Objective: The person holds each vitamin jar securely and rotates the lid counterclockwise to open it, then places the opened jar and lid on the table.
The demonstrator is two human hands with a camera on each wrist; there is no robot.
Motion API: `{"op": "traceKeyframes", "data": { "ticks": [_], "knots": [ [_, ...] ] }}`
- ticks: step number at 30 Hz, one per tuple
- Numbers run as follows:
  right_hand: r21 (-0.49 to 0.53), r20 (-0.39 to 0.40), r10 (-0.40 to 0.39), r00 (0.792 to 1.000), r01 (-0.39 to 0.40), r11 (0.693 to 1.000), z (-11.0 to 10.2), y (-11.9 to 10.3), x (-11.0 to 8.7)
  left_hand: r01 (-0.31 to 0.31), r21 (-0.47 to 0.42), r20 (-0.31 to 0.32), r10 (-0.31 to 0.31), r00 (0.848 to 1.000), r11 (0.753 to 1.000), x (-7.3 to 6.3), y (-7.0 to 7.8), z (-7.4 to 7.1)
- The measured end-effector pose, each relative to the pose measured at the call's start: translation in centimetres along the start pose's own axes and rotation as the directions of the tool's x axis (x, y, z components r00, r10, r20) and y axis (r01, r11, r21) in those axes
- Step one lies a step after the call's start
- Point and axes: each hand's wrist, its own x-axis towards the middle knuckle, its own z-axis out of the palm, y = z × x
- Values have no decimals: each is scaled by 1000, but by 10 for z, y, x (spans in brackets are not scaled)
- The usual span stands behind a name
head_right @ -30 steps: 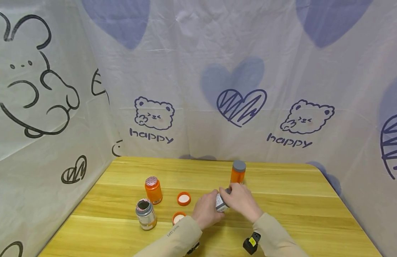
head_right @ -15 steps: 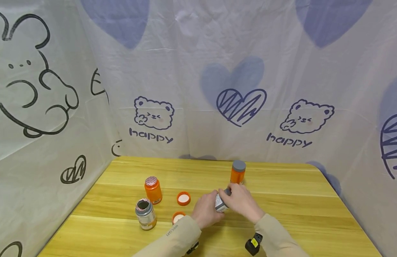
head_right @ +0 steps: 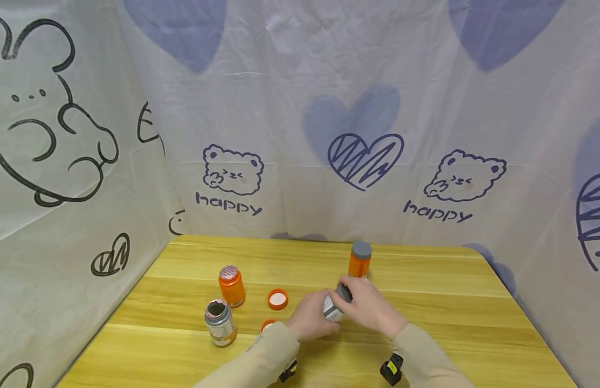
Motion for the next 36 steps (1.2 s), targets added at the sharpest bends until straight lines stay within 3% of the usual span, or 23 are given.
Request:
{"op": "traceKeyframes", "data": {
  "ticks": [6, 13, 16, 21, 24, 29, 36],
  "knots": [
    [-48, -8, -144, 990, 144, 988, -1, 8, -2, -75, -12, 74, 75, 994, 997, 2, -2, -4],
    [-122, -6, -295, 956, 292, 949, -3, 14, -6, -120, -80, 157, 131, 979, 990, 4, -2, -8],
    [-121, -7, -362, 932, 359, 925, -3, 19, -6, -125, -101, 164, 140, 976, 987, 3, -1, -9],
    [-98, -22, -496, 868, 492, 865, -1, 29, -4, -120, -130, 178, 142, 974, 984, 1, 0, -8],
    [-84, -34, -537, 843, 533, 842, 0, 32, -3, -112, -133, 181, 135, 974, 985, 0, 1, -7],
    [-80, -45, -551, 833, 547, 833, 2, 35, -2, -99, -134, 179, 123, 976, 986, -1, 2, -8],
    [-94, -48, -538, 841, 533, 841, 3, 35, -2, -92, -137, 181, 116, 977, 986, -2, 4, -10]
  ]
}}
